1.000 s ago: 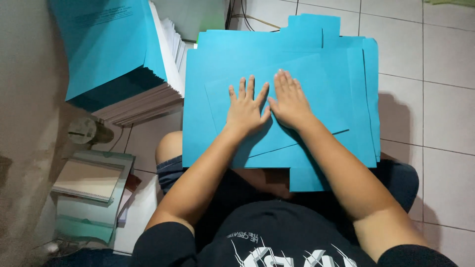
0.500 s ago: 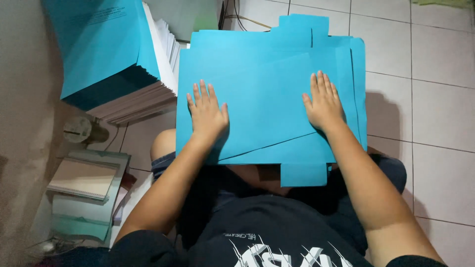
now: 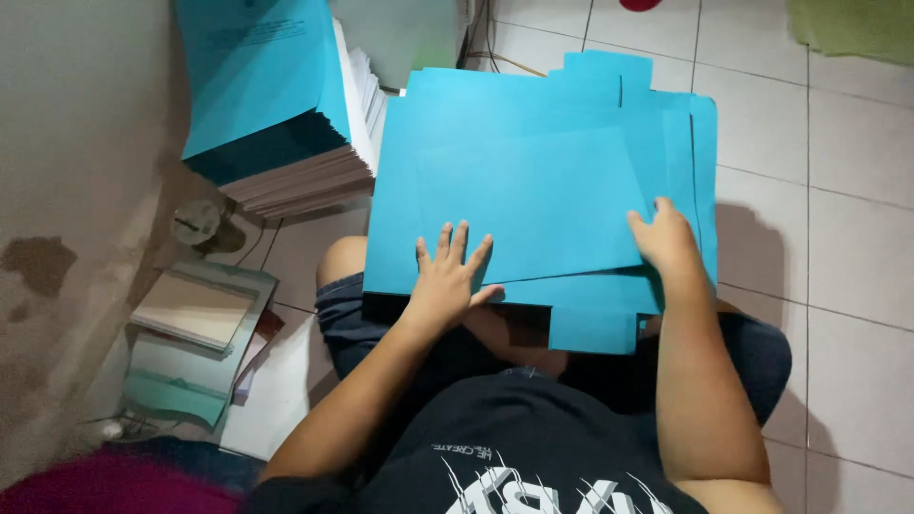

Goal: The person sits on the floor and repeatedly folds light blue paper sheets in half by hand. They smooth the creases with their hands and stack the folded sheets on top of a pile to their left.

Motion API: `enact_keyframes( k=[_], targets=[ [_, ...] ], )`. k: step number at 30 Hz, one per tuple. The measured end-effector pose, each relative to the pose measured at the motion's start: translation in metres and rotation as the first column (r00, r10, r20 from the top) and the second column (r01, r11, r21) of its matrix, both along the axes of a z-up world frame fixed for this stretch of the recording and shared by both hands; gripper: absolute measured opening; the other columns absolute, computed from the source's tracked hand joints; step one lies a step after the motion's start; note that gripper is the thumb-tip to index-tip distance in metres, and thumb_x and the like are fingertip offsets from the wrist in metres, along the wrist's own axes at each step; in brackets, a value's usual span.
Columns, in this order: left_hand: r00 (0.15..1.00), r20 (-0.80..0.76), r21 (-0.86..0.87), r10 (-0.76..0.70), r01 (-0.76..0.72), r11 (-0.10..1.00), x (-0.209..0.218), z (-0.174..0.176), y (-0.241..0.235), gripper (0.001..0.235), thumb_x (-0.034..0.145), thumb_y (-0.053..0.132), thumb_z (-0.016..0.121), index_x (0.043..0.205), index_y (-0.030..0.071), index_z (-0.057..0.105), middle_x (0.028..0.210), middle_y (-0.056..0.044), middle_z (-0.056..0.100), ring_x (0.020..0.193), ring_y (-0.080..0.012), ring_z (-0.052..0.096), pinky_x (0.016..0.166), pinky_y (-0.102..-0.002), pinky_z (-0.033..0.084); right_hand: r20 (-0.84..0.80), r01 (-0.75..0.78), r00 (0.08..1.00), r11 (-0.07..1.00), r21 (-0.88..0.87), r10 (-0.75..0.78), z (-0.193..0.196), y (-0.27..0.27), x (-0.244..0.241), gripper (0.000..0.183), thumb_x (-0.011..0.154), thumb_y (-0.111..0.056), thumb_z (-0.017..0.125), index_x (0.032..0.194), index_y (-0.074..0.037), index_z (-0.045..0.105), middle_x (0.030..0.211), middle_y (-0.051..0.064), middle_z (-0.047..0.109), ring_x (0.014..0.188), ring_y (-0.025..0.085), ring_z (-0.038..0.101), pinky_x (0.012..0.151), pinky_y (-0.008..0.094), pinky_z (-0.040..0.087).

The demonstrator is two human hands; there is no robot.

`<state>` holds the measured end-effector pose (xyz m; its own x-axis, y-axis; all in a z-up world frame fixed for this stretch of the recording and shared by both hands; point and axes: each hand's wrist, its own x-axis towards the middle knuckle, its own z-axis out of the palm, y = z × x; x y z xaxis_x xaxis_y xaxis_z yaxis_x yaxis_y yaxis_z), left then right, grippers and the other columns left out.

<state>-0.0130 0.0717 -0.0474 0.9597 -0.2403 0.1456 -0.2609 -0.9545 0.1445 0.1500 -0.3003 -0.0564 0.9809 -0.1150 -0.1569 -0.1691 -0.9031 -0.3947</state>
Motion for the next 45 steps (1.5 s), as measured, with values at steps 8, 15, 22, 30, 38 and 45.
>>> enact_keyframes(
  k=[8, 15, 22, 30, 38, 45],
  targets=[
    [0.982, 0.190, -0.063, -0.008, 0.020, 0.998, -0.020, 0.016, 0.011, 0.086, 0.090, 0.076, 0.052, 0.151, 0.015, 0.046, 0.155, -0.019, 0.043, 0.143, -0.0404, 0.041, 0.104, -0.077, 0.031, -0.168, 0.179, 0.984, 0.395, 0.901, -0.063, 0.113, 0.007, -0.039, 0.025, 0.102, -0.023, 0.060, 0.126, -0.013, 0.059, 0.098, -0.009, 0.056, 0.087, 0.003, 0.053, 0.082, 0.017, 0.045],
    [0.812, 0.583, -0.370, 0.040, 0.221, 0.902, -0.049, 0.072, 0.016, 0.063, 0.098, 0.053, 0.065, 0.139, 0.005, 0.060, 0.142, -0.016, 0.064, 0.130, -0.0342, 0.065, 0.107, -0.057, 0.051, 0.742, -0.613, 0.666, 0.616, 0.494, 0.068, 0.189, 0.066, -0.117, 0.076, 0.083, -0.012, 0.072, 0.151, 0.006, 0.043, 0.151, 0.029, 0.047, 0.140, 0.038, 0.049, 0.123, 0.050, 0.042],
    [0.865, 0.501, -0.544, -0.009, 0.324, 0.774, -0.057, 0.081, 0.005, 0.081, 0.089, 0.012, 0.070, 0.159, 0.000, 0.031, 0.165, -0.025, 0.035, 0.151, -0.0469, 0.044, 0.117, -0.060, 0.046, 0.684, -0.671, 0.702, 0.505, 0.542, 0.198, 0.241, 0.112, -0.117, 0.062, 0.096, -0.032, 0.055, 0.151, -0.005, 0.042, 0.156, 0.021, 0.046, 0.150, 0.036, 0.047, 0.126, 0.052, 0.041],
    [0.956, -0.109, -0.965, 0.272, -0.167, 0.203, -0.058, 0.095, 0.065, 0.041, 0.104, 0.043, 0.046, 0.127, 0.010, 0.058, 0.102, -0.010, 0.066, 0.084, -0.0268, 0.066, 0.070, -0.041, 0.055, 0.513, -0.457, 0.787, 0.882, 0.112, 0.343, 0.241, 0.195, -0.135, 0.059, 0.101, -0.014, 0.063, 0.152, -0.008, 0.036, 0.166, 0.026, 0.015, 0.154, 0.046, 0.023, 0.110, 0.065, 0.034],
    [0.820, -0.177, -0.910, 0.545, -0.347, 0.226, -0.020, 0.090, 0.181, 0.046, 0.097, 0.033, 0.066, 0.132, 0.004, 0.062, 0.120, -0.020, 0.071, 0.118, -0.0340, 0.066, 0.096, -0.047, 0.053, 0.475, -0.577, 0.817, 0.445, 0.685, 0.327, 0.152, 0.272, -0.095, 0.075, 0.103, 0.009, 0.047, 0.166, -0.015, 0.013, 0.131, 0.018, 0.046, 0.109, 0.028, 0.057, 0.094, 0.041, 0.048],
    [0.613, 0.345, -0.809, 0.711, -0.190, 0.557, 0.068, 0.112, 0.317, 0.073, 0.097, 0.016, 0.079, 0.156, 0.014, 0.036, 0.144, -0.024, 0.055, 0.122, -0.0422, 0.065, 0.099, -0.047, 0.061, 0.750, -0.767, 0.617, 0.396, 0.505, 0.240, 0.142, 0.433, 0.026, 0.057, 0.087, 0.015, 0.049, 0.143, 0.005, 0.056, 0.131, 0.028, 0.056, 0.128, 0.033, 0.055, 0.106, 0.048, 0.049]
  ],
)
